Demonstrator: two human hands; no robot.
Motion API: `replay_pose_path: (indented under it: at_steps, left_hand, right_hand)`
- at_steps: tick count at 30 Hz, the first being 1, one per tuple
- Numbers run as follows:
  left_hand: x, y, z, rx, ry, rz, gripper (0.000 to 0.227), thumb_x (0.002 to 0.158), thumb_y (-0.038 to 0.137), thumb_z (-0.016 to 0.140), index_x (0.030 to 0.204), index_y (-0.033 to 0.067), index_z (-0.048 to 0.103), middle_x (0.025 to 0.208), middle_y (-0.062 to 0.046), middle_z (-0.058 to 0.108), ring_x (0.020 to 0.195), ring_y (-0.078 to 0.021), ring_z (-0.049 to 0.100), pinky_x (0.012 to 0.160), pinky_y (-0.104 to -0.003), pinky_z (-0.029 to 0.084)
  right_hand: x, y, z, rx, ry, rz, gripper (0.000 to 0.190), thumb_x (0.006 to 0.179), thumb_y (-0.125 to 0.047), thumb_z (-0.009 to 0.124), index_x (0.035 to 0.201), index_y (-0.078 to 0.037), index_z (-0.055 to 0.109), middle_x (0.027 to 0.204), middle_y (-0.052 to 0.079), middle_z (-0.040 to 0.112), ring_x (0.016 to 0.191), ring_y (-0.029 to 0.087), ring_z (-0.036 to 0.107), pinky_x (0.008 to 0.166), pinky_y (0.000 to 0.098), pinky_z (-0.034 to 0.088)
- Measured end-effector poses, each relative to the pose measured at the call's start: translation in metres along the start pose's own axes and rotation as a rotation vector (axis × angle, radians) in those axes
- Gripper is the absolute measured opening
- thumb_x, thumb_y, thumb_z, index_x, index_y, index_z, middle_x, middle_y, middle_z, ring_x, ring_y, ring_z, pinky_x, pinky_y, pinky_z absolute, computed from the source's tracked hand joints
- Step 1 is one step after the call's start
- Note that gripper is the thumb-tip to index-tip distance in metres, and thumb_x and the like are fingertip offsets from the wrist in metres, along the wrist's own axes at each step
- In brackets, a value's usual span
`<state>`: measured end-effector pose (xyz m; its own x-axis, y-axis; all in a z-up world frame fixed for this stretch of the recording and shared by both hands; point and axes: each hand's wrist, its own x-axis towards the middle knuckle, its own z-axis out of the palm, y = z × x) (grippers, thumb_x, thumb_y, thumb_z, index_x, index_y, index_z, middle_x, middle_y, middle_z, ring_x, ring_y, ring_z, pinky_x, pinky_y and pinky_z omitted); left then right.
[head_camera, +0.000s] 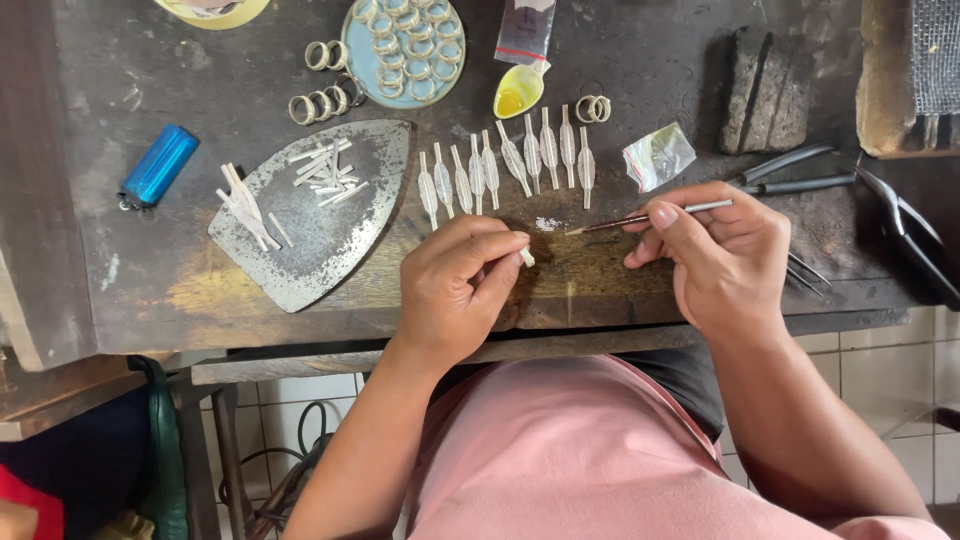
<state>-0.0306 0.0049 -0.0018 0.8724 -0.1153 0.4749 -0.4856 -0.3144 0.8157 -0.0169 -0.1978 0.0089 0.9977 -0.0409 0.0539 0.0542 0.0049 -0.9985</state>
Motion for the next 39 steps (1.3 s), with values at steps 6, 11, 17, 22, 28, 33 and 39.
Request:
replay_pose_path:
  at_steps: [6, 11, 17, 22, 28, 33, 39]
  left_hand:
    - [-0.003, -0.004, 0.000, -0.057, -0.041, 0.055, 0.022, 0.077, -0.011, 0.063, 0.092, 0.0044, 0.058, 0.081, -0.009, 0.059, 0.071, -0.0191, 0.059, 0.063, -0.026, 0.052]
    - [-0.002, 0.000, 0.005, -0.135, 0.071, -0.063, 0.014, 0.075, -0.004, 0.062, 0.084, 0.0059, 0.066, 0.076, -0.008, 0.063, 0.051, -0.0219, 0.054, 0.043, -0.030, 0.046]
    - [-0.004, -0.003, 0.005, -0.132, 0.051, -0.062, 0.014, 0.075, -0.004, 0.062, 0.084, 0.0067, 0.066, 0.077, -0.008, 0.063, 0.054, -0.0233, 0.056, 0.045, -0.031, 0.047]
    - [-0.005, -0.004, 0.006, -0.122, 0.047, -0.043, 0.013, 0.075, -0.003, 0.063, 0.083, 0.0078, 0.066, 0.076, -0.006, 0.062, 0.055, -0.0218, 0.056, 0.048, -0.030, 0.047]
    - [-0.005, -0.003, 0.006, -0.124, 0.050, -0.038, 0.012, 0.075, -0.002, 0.063, 0.082, 0.0073, 0.066, 0.076, -0.007, 0.062, 0.058, -0.0244, 0.057, 0.050, -0.032, 0.048]
    - [-0.004, -0.003, 0.005, -0.126, 0.034, -0.044, 0.011, 0.075, -0.002, 0.063, 0.082, 0.0070, 0.066, 0.075, -0.007, 0.062, 0.059, -0.0263, 0.058, 0.052, -0.033, 0.049]
    - [-0.005, -0.002, 0.004, -0.135, 0.020, -0.060, 0.011, 0.076, -0.002, 0.062, 0.083, 0.0060, 0.066, 0.076, -0.008, 0.062, 0.062, -0.0270, 0.058, 0.053, -0.034, 0.049]
  right_hand:
    - [-0.001, -0.004, 0.006, 0.296, -0.061, 0.201, 0.014, 0.080, -0.010, 0.059, 0.076, 0.003, 0.055, 0.069, 0.020, 0.058, 0.043, 0.021, 0.052, 0.039, 0.0303, 0.051]
    - [-0.005, 0.016, 0.011, 0.359, -0.047, 0.088, 0.013, 0.082, -0.001, 0.056, 0.078, 0.011, 0.052, 0.065, 0.028, 0.056, 0.044, 0.024, 0.057, 0.041, 0.0317, 0.053]
    - [-0.007, 0.020, 0.013, 0.332, -0.068, 0.049, 0.013, 0.081, -0.001, 0.056, 0.078, 0.011, 0.053, 0.065, 0.028, 0.055, 0.043, 0.024, 0.057, 0.041, 0.0312, 0.053]
    - [-0.007, 0.023, 0.012, 0.331, -0.093, 0.031, 0.014, 0.081, -0.001, 0.056, 0.079, 0.012, 0.052, 0.066, 0.029, 0.055, 0.044, 0.024, 0.057, 0.041, 0.0323, 0.053]
    - [-0.006, 0.023, 0.011, 0.340, -0.103, 0.007, 0.012, 0.081, 0.000, 0.055, 0.079, 0.012, 0.051, 0.068, 0.029, 0.056, 0.045, 0.024, 0.058, 0.042, 0.0330, 0.054]
    - [-0.007, 0.026, 0.009, 0.386, -0.124, 0.024, 0.009, 0.080, 0.004, 0.054, 0.082, 0.012, 0.052, 0.071, 0.030, 0.057, 0.046, 0.023, 0.058, 0.045, 0.0344, 0.055]
    - [-0.007, 0.031, 0.005, 0.392, -0.134, 0.024, 0.009, 0.079, 0.006, 0.054, 0.085, 0.012, 0.051, 0.075, 0.030, 0.057, 0.048, 0.024, 0.059, 0.047, 0.0348, 0.055]
